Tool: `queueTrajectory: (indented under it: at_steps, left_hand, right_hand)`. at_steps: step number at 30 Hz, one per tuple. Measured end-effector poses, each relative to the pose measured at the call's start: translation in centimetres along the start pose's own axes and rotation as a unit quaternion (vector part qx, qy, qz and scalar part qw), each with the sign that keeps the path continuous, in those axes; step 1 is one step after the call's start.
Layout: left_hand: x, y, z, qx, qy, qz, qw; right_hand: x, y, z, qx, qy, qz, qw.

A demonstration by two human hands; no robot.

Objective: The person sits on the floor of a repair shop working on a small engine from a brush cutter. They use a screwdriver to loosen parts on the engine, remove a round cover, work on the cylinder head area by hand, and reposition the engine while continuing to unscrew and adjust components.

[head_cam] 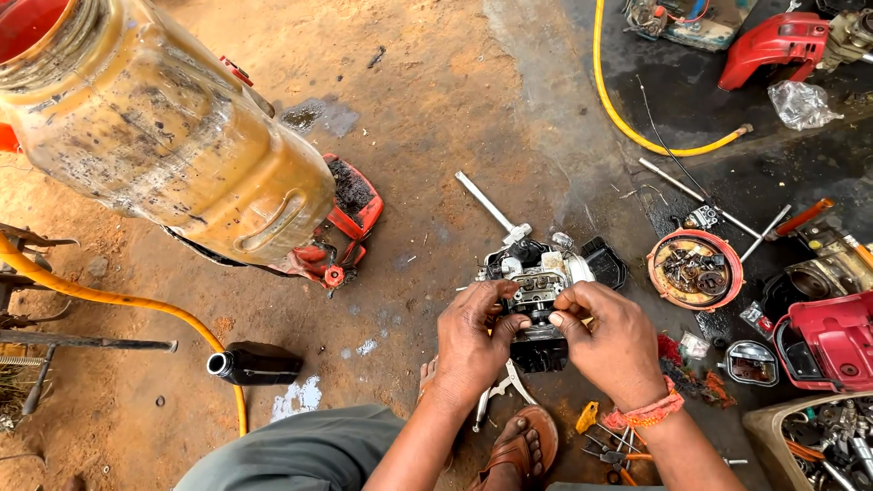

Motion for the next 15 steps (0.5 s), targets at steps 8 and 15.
queueTrajectory:
  at_steps: [8,15]
  left_hand:
    - [2.0,0.0,-0.2,-0.023,0.001,0.101,0.995]
    - [2.5,0.0,0.4,0.005,-0.122,0.087,0.989]
  right_hand:
    - [-1.2,0.2,-0.5,0.010,0.089,0.025,0.996]
    - [-2.0,0.5,-2.0,0.031,0.026,-0.040,0.998]
Point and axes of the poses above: each hand's wrist, its own y-axis away from the middle knuckle, its own z-axis out of the palm, x = y × z, the point moved 7 cm from there along -y, towards the middle knuckle, and after that the axes turned 11 degrees about x, right-handed, at the moved point
